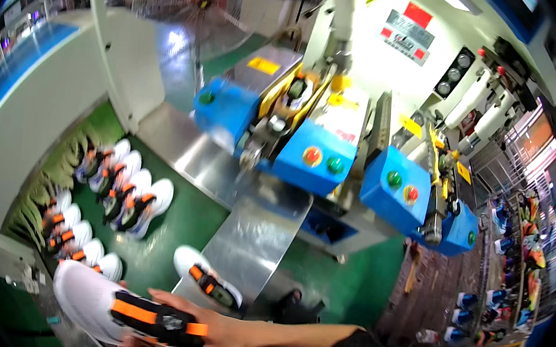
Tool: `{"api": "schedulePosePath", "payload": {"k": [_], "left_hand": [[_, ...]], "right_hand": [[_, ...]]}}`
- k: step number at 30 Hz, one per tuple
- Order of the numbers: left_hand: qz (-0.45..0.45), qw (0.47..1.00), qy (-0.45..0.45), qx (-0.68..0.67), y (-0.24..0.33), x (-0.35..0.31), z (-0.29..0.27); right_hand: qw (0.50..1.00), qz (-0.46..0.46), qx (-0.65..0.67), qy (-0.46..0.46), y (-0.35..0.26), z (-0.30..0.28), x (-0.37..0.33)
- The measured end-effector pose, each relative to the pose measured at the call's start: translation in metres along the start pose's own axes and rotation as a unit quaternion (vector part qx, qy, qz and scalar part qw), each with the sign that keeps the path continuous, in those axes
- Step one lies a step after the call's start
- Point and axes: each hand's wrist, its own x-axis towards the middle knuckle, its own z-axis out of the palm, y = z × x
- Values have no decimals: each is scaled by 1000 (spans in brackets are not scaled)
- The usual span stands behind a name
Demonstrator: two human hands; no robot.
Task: The person picks up shoes from a conveyor belt, fits them individually onto the shoe lasts of a lasting machine, and initiates the machine cycle by pressing buttons and using a hand lever.
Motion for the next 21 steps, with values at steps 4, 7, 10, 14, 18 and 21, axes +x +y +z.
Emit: {"api": "schedulePosePath", "payload": {"k": [4,7,10,14,18,21], "left_hand": [[-78,993,-9,-92,-111,48,41],[22,993,90,67,-121,91,183],[79,983,12,164,-105,153,233],[142,947,-83,277,-67,357,277],[191,867,-86,452,-90,598,304],[252,745,-101,609,-133,718,323]], "right_hand": [[954,252,89,139,-22,-100,-96],[892,276,94,345,-36,-147,-166],[872,295,-63,385,-45,-199,-211],[865,247,54,433,-73,-254,-181],[863,255,57,433,-74,-284,-137],[829,324,-3,457,-46,-295,-113]]}}
